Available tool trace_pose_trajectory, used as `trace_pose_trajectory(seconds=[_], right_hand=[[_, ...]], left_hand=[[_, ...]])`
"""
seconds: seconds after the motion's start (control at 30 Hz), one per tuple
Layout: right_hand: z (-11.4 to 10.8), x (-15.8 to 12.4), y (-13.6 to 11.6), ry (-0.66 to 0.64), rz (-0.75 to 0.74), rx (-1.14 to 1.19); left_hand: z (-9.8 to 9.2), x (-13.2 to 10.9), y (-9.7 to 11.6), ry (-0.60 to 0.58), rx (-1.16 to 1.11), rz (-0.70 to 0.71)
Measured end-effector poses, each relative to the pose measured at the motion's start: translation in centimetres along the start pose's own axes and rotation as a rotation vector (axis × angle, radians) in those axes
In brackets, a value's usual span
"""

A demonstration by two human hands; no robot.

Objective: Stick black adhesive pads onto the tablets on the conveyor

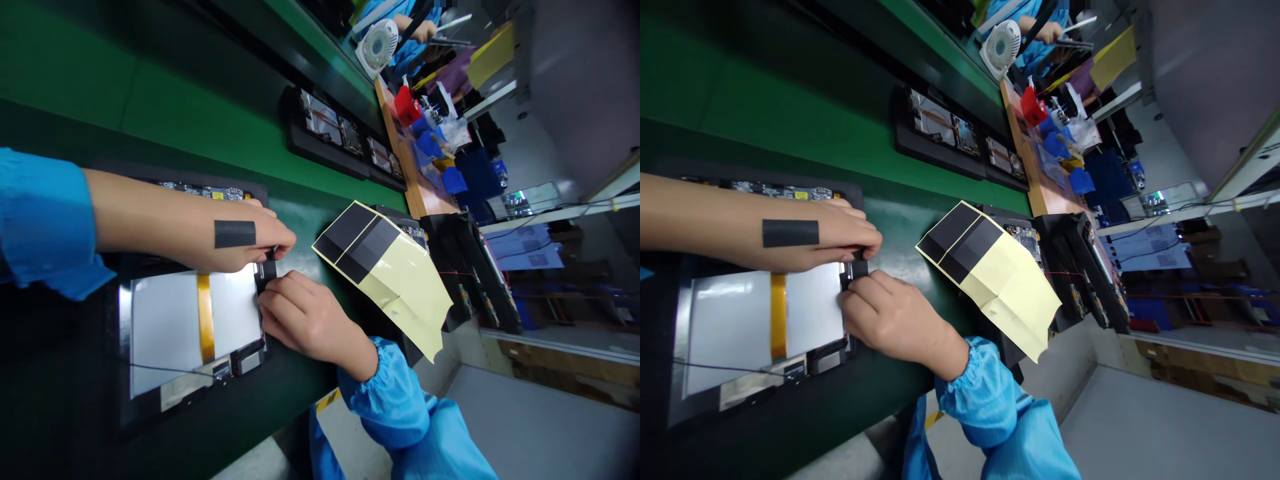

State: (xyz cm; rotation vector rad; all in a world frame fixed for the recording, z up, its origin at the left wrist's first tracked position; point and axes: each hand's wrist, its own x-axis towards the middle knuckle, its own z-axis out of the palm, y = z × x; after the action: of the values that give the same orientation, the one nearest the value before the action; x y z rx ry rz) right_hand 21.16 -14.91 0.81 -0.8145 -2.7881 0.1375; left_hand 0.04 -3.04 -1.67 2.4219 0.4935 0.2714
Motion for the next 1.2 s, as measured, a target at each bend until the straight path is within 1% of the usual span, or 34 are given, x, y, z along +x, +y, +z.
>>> trace_pose_trajectory(seconds=[0.07, 0.13, 0.2, 0.27, 0.33, 0.4, 0.5, 0.57, 0.63, 0.7, 0.73, 0.77, 0.87, 0.9, 0.93, 1.0, 1.07, 1.1, 1.13, 1.2], right_hand=[[-0.2, -0.5, -0.2, 0.016, 0.041, 0.104], [-0.4, -1.1, -0.5, 0.073, 0.088, 0.249], [-0.4, -1.5, -0.8, 0.187, 0.221, 0.374], [-0.1, -1.6, -1.2, 0.302, 0.404, 0.453], [0.4, -1.4, -1.6, 0.360, 0.518, 0.483], [0.9, -0.9, -2.0, 0.346, 0.529, 0.451], [1.1, -0.5, -2.9, 0.273, 0.475, 0.299], [0.8, -0.6, -3.4, 0.225, 0.409, 0.190], [0.3, -0.9, -3.8, 0.181, 0.311, 0.113], [-0.2, -1.3, -3.9, 0.141, 0.219, 0.098], [-0.3, -1.4, -3.8, 0.141, 0.204, 0.118], [-0.4, -1.5, -3.8, 0.161, 0.228, 0.148], [-0.1, -1.2, -3.5, 0.248, 0.396, 0.209], [0.1, -1.1, -3.5, 0.251, 0.428, 0.206], [0.3, -1.0, -3.5, 0.235, 0.433, 0.199], [0.5, -1.0, -3.8, 0.213, 0.385, 0.216], [0.8, -1.5, -4.1, 0.265, 0.380, 0.294], [1.1, -1.9, -4.3, 0.324, 0.423, 0.353], [1.5, -2.3, -4.4, 0.388, 0.499, 0.417], [2.4, -3.0, -4.8, 0.487, 0.712, 0.545]], left_hand=[[0.2, 0.0, -0.3, 0.026, 0.000, 0.032], [0.1, 0.0, -0.4, 0.021, 0.001, 0.033], [0.0, -0.1, -0.3, 0.003, -0.001, 0.028], [-0.1, -0.1, -0.2, -0.007, 0.002, 0.026], [-0.1, -0.1, -0.3, -0.010, 0.012, 0.023], [0.0, -0.1, -0.4, -0.010, 0.016, 0.024], [0.1, 0.0, -0.6, 0.005, 0.006, 0.028], [0.1, 0.0, -0.6, -0.002, -0.012, 0.032], [0.0, 0.0, -0.4, -0.012, -0.017, 0.037], [-0.2, 0.0, -0.2, -0.020, -0.008, 0.027], [-0.3, 0.0, -0.1, -0.025, 0.000, 0.011], [-0.4, 0.0, 0.0, -0.032, 0.006, -0.011], [-0.5, -0.1, 0.0, -0.051, 0.014, -0.076], [-0.5, -0.2, -0.1, -0.053, 0.015, -0.084], [-0.4, -0.2, -0.2, -0.053, 0.013, -0.080], [-0.3, -0.2, -0.2, -0.047, 0.011, -0.045], [-0.2, -0.1, -0.1, -0.038, 0.024, -0.013], [-0.2, -0.2, 0.1, -0.030, 0.042, -0.015], [-0.2, -0.5, 0.4, -0.010, 0.066, -0.040], [-0.1, -2.0, 1.1, 0.107, 0.111, -0.174]])
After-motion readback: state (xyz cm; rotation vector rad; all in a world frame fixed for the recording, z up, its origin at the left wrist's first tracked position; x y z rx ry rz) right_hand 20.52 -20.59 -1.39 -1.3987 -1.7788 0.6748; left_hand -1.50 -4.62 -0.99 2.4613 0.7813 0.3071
